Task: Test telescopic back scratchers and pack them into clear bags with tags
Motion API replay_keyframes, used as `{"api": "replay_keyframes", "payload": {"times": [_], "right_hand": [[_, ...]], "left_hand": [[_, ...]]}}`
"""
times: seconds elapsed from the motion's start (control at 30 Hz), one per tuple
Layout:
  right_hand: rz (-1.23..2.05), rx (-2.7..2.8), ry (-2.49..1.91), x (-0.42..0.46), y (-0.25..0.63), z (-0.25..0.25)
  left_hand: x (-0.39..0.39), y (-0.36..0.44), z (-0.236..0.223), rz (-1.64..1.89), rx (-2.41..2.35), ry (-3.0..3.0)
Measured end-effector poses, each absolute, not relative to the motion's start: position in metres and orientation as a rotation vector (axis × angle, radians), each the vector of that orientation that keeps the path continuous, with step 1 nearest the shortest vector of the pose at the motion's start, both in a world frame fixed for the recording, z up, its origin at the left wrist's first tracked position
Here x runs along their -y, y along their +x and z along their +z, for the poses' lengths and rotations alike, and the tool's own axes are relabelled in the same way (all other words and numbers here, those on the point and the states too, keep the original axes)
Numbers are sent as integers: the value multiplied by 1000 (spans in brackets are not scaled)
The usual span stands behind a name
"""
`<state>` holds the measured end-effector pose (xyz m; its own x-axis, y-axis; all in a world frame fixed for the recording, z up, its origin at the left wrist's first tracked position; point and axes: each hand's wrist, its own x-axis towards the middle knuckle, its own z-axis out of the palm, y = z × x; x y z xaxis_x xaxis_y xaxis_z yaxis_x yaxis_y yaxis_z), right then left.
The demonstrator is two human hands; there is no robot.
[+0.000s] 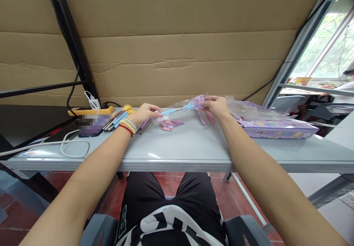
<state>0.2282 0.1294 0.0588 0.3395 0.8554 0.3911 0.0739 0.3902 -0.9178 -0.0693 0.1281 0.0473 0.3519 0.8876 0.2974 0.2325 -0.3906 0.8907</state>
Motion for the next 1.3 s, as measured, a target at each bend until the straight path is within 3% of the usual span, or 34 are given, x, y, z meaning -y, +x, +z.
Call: {"api": "replay_keyframes", "payload": {"times": [0.23,0.43,0.6,0.8,0.87,1.07,1.3], "right_hand": [[846,1072,-1049,-127,226,63],[552,1158,-1152,-129,224,57],[503,1160,-1058,-136,224,55],[42,1255,-1220,-134,211,49],[147,1496,-1172,-124,197,46],[914,2157,-757,-96,154,36],[995,2168,-851,-98,149,34]], "left_hand": [[-128,-68,48,1039,-997,1858],[-118,-66,53,867,-990,1920],[-111,-61,54,583,-853,1989],[-114,-51,47,859,-854,1847],[-115,-47,44,977,-874,1748],[-116,-39,40,1131,-824,1644],[-114,-34,39,1230,-862,1768]]}}
